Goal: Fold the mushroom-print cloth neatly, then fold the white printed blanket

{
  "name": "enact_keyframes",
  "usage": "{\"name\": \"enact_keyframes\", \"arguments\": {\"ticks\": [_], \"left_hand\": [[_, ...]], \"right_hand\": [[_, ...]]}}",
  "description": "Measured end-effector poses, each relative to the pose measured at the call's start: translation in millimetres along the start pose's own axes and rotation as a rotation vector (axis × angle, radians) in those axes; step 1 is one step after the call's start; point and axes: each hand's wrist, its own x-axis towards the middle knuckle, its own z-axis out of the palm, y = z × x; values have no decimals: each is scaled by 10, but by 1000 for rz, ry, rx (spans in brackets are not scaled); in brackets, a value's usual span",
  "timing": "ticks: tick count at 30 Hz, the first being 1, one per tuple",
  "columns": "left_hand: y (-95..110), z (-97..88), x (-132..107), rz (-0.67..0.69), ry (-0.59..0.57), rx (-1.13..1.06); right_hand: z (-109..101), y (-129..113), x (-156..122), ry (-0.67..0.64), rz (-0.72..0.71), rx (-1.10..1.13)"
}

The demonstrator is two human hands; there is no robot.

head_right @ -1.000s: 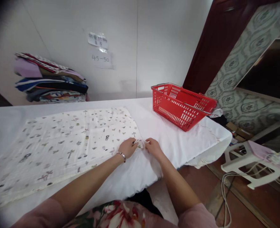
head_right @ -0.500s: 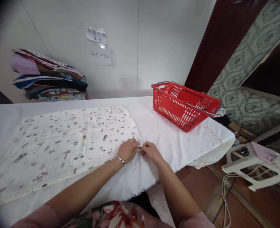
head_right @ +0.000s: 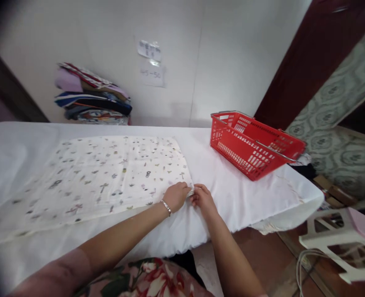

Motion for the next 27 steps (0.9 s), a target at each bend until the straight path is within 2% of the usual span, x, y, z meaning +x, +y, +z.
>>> {"name": "enact_keyframes", "arguments": {"ticks": [4, 7, 13, 18, 23, 27], "left_hand": [[49, 42, -47, 10, -8, -24], [55, 52, -108, -15, 28, -20], [-46, 30, -348, -67, 31, 30], [-291, -40, -650, -134, 50, 63], [-653, -188, -1050, -169, 52, 97], [-942, -335, -1374, -258, 51, 106]], "right_hand": [[-19, 56, -12, 26, -65, -133], [-51, 112, 2, 38, -106, -171], [-74, 132, -31, 72, -119, -185], [-86, 135, -32, 87, -100, -140], [-104, 148, -22, 91, -102, -122], [-82, 129, -40, 84, -105, -123]]}}
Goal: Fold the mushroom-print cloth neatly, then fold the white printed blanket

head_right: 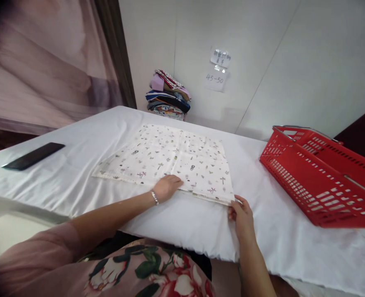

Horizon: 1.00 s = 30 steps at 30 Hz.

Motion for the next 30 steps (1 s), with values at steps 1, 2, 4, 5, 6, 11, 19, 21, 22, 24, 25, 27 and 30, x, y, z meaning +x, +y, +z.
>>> {"name": "enact_keyframes", "arguments": {"ticks": [1, 2, 4, 5, 6, 11, 19, 21, 22, 24, 25, 27, 30], "left_hand": [[-76, -24, -44, -17, 1, -5], [-140, -43, -80, -23, 4, -14], [-228, -68, -127, -7, 16, -34], [-254, -75, -139, 13, 26, -43], [-268, -80, -145, 35, 34, -48], [-262, -104, -135, 95, 44, -38], [-308, -133, -93, 41, 21, -186], [-317, -133, -80, -8, 26, -209], [-319, -127, -76, -20, 35, -207], [-319, -101, -75, -12, 63, -187], [-317, -83, -78, 1, 79, -175], [-312, -47, -89, 29, 97, -159], [-304, -14, -109, 101, 100, -133]], "right_hand": [[5, -5, -1, 3, 1, 0], [9, -8, -1, 6, 1, 1], [13, -9, 2, 2, 0, 4], [12, -8, 4, -3, -2, 7], [11, -6, 5, -8, -4, 7], [16, -7, -6, -9, -27, -10], [38, -21, -22, -2, -27, -1], [34, -16, -19, -6, -24, -4], [32, -13, -17, -8, -24, -4], [28, -7, -11, -9, -28, -3], [27, -5, -9, -8, -30, -4], [26, -3, -7, -4, -33, -9], [27, -7, -11, 1, -35, -15]]}}
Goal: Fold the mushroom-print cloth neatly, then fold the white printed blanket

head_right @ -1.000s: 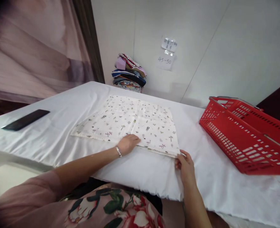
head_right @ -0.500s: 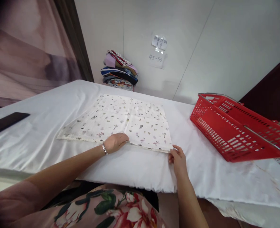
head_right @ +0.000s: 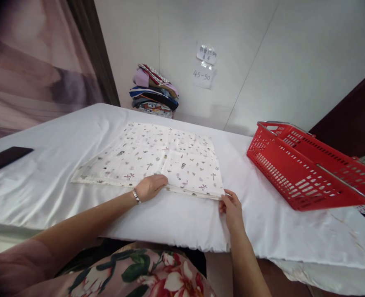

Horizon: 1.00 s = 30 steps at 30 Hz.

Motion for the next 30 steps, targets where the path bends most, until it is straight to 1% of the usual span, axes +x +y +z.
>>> {"name": "enact_keyframes", "arguments": {"ticks": [3, 6, 9, 13, 20, 22, 27, 28, 30], "left_hand": [[8, -2, -20, 80, 2, 23], [25, -24, -41, 120, 16, 41], [48, -54, -53, 123, 24, 61], [72, -80, -47, 132, 2, 97], [52, -61, -22, 121, 15, 100], [52, -61, -22, 144, 49, 100], [84, -76, -41, 203, 262, 187], [87, -75, -48, 215, 271, 201], [82, -61, -64, 244, 243, 212]], "right_hand": [[1, -3, -5, -9, -4, 2], [-1, 0, -6, -11, -5, 6], [-4, 8, -2, -10, -2, 0], [-8, 15, 4, -10, -8, -2], [-10, 15, 5, -10, -12, -6], [-9, 15, 5, -9, -15, -10], [-2, 14, 2, -17, -19, -7], [0, 13, 1, -16, -20, -9], [4, 10, -1, -11, -19, -18]]}}
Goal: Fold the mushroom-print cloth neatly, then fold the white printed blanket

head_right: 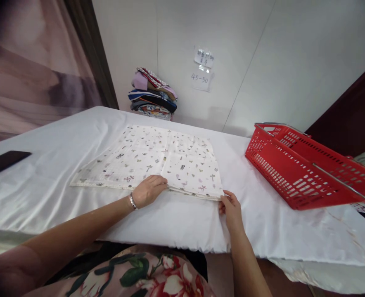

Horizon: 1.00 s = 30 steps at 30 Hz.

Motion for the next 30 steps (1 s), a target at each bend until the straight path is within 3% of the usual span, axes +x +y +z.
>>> {"name": "enact_keyframes", "arguments": {"ticks": [3, 15, 20, 23, 27, 30], "left_hand": [[-13, 30, -23, 35, -44, -14], [17, 68, -38, -33, -138, 48], [-135, -104, 205, -116, -58, 104], [-189, -103, 305, -102, -57, 131], [-123, 61, 160, -11, -216, 95], [-58, 135, 14, -67, -220, 86]], "right_hand": [[4, -1, 0, 4, -1, -4], [9, -11, 1, 16, 10, 5], [18, -12, -6, 15, -3, -9], [15, -2, -7, 14, -18, -25], [14, 5, -16, 7, -25, -22], [18, -2, -19, 14, -36, -12]]}}
